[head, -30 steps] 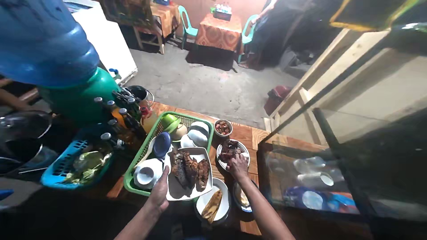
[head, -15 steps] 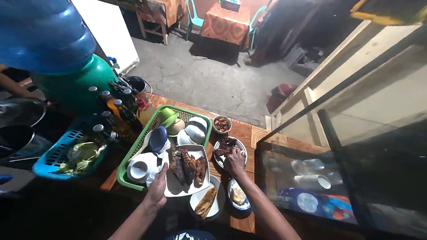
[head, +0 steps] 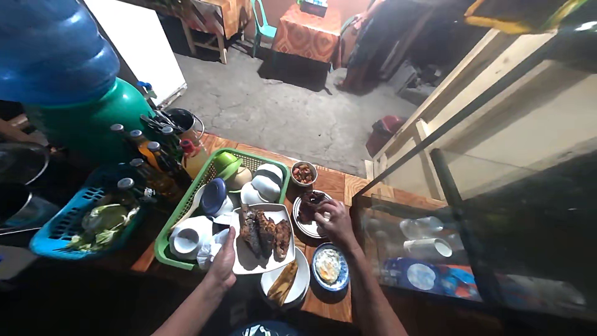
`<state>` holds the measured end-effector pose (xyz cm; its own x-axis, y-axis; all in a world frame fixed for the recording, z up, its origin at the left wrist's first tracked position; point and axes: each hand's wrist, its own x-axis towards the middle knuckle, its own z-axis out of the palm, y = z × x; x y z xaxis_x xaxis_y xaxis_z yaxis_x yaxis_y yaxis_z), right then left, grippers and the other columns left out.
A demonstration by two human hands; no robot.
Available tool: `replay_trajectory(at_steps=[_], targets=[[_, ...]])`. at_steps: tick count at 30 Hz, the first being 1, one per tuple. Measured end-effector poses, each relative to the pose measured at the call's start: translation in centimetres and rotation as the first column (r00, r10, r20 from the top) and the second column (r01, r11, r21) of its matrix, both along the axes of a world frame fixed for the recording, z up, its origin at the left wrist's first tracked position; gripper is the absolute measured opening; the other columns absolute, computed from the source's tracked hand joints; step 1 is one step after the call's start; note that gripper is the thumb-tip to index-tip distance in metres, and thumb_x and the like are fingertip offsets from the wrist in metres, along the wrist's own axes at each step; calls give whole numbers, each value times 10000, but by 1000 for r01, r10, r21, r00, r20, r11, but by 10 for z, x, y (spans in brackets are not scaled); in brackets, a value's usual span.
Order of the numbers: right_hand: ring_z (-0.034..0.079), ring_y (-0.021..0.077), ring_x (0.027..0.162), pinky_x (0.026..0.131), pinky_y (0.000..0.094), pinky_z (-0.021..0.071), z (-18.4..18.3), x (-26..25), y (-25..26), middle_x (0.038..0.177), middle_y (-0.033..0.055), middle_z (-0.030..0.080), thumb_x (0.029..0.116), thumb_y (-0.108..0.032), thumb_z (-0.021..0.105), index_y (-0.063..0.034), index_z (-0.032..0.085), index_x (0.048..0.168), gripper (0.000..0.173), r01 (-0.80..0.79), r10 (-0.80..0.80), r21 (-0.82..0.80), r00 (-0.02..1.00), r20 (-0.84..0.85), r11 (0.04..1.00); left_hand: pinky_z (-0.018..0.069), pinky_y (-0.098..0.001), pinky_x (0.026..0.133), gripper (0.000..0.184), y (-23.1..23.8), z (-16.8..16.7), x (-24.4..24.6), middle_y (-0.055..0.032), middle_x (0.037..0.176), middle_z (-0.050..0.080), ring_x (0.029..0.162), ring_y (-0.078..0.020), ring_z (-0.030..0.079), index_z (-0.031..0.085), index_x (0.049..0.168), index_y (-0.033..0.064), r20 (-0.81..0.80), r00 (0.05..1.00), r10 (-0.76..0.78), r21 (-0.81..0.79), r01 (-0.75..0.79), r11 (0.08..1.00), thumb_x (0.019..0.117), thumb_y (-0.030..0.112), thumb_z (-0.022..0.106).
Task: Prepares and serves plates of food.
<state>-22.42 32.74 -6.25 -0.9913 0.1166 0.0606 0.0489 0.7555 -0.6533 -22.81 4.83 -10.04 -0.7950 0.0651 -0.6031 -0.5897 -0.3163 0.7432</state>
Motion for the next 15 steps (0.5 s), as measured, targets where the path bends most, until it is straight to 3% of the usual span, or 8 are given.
replay_trajectory(at_steps=[3, 5, 7, 9, 11, 13, 15], targets=[[652, 382, 1136, 958, 550, 516, -7, 5, -51, 1126, 168, 725, 874, -171, 696, -40, 761, 882, 146, -58, 111, 163, 934, -340, 985, 544, -405, 972, 568, 7, 4, 2, -82, 1345, 619, 1198, -167, 619, 460, 1468, 118, 7, 1000, -7, 27, 7, 1000, 1094, 494, 257], [679, 363, 1110, 937, 517, 550, -16, 13, -84, 1128, 139, 740, 878, -165, 710, -98, 793, 931, 118, -76, 197, 284, 882, -429, 956, 556, -394, 950, 568, 8, 4, 3, -70, 1308, 640, 1169, -159, 634, 484, 1444, 122, 0, 1000, -9, 35, 9, 999, 1092, 501, 249], [671, 358, 1118, 921, 505, 550, -22, 18, -100, 1144, 140, 728, 884, -198, 726, -90, 774, 939, 130, -169, 280, 287, 870, -407, 943, 553, -400, 954, 577, 6, 1, 3, -66, 1311, 637, 1176, -163, 630, 484, 1444, 126, -13, 1000, -14, 39, 14, 999, 1092, 509, 235], [623, 379, 1200, 998, 536, 502, -20, 13, -94, 1214, 164, 701, 930, -276, 709, -60, 767, 962, 226, -237, 277, 163, 913, -301, 958, 548, -408, 969, 589, 1, -3, 2, -65, 1332, 628, 1195, -165, 622, 471, 1459, 133, -30, 999, -10, 38, 11, 999, 1091, 518, 220], [590, 402, 1252, 1064, 548, 457, -19, -6, -66, 1251, 195, 688, 971, -227, 647, -16, 776, 1027, 254, -160, 168, 60, 968, -189, 985, 552, -419, 968, 596, -4, -3, 1, -63, 1335, 629, 1195, -166, 625, 469, 1463, 134, -41, 999, 7, 43, -5, 999, 1091, 521, 211], [550, 404, 1300, 1087, 553, 425, -29, -31, -22, 1298, 205, 661, 988, -209, 598, -11, 757, 1101, 278, -23, 21, 120, 1000, 19, 992, 571, -404, 935, 587, -8, 2, 0, -55, 1299, 647, 1158, -157, 644, 475, 1450, 137, -49, 998, 34, 55, -32, 998, 1092, 514, 201], [446, 421, 1381, 1134, 580, 342, -44, -52, 16, 1405, 231, 571, 970, -197, 624, -21, 703, 1237, 329, 38, -110, 227, 943, 313, 973, 583, -387, 914, 571, -11, 6, -2, -53, 1266, 660, 1129, -149, 657, 478, 1440, 133, -69, 995, 72, 72, -67, 995, 1097, 499, 205]])
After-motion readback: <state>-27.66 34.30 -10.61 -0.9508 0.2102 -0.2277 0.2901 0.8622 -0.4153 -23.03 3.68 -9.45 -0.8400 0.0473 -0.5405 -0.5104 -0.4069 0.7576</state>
